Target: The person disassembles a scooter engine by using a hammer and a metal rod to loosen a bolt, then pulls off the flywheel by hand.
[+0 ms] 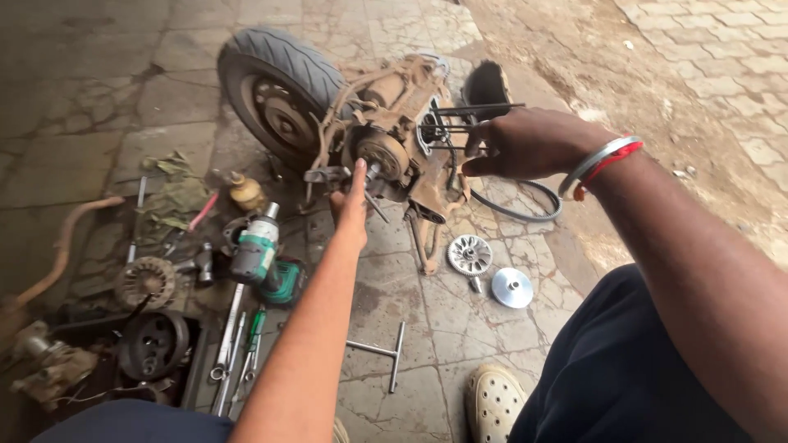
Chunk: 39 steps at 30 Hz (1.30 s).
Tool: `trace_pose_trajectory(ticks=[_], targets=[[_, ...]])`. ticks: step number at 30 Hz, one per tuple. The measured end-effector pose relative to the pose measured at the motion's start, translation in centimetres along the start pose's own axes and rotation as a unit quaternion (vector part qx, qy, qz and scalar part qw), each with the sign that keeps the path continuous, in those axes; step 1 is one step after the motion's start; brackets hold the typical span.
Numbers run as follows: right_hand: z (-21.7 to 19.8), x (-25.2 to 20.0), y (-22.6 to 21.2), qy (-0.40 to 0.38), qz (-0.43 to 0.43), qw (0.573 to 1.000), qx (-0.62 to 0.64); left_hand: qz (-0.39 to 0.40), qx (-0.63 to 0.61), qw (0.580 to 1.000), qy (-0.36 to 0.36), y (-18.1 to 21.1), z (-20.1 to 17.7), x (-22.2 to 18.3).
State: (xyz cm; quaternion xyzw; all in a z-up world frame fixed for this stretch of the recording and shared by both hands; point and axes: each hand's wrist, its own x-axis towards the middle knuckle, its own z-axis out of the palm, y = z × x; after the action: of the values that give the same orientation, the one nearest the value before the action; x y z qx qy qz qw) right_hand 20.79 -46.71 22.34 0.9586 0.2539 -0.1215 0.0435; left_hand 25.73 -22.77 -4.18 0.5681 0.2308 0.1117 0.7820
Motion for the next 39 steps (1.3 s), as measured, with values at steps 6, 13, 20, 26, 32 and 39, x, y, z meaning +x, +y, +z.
trace_pose_trajectory(ticks=[6,13,20,26,32,39], targets=[[1.4,-0.2,0.9,-0.028,-0.011,0.999,0.028,-0.101,-0.126,0.981,-0.104,-1.0,1.8,2.4],[1.5,0.5,0.5,-0.064,0.014,0.998,-0.009,-0.160,-0.115,0.979,-0.041,-3.2,3.2,4.5],[2.2,2.0,0.1,-0.058,-0.024,0.998,-0.018,-0.070,-0.014,0.996,0.049,-2.0,3.7,2.9],[1.9,2.6,-0.3,-0.060,-0.024,0.998,-0.013,0.035,0.073,0.994,0.067,-6.6,3.1,6.8],[1.9,3.3,1.3,-0.036,-0.024,0.999,0.005,0.336,0.258,0.892,0.158,-10.0,2.8,9.5],[1.6,3.9,2.1,0.001,-0.006,1.000,0.016,-0.084,-0.025,0.996,-0.001,-2.1,2.9,3.2]])
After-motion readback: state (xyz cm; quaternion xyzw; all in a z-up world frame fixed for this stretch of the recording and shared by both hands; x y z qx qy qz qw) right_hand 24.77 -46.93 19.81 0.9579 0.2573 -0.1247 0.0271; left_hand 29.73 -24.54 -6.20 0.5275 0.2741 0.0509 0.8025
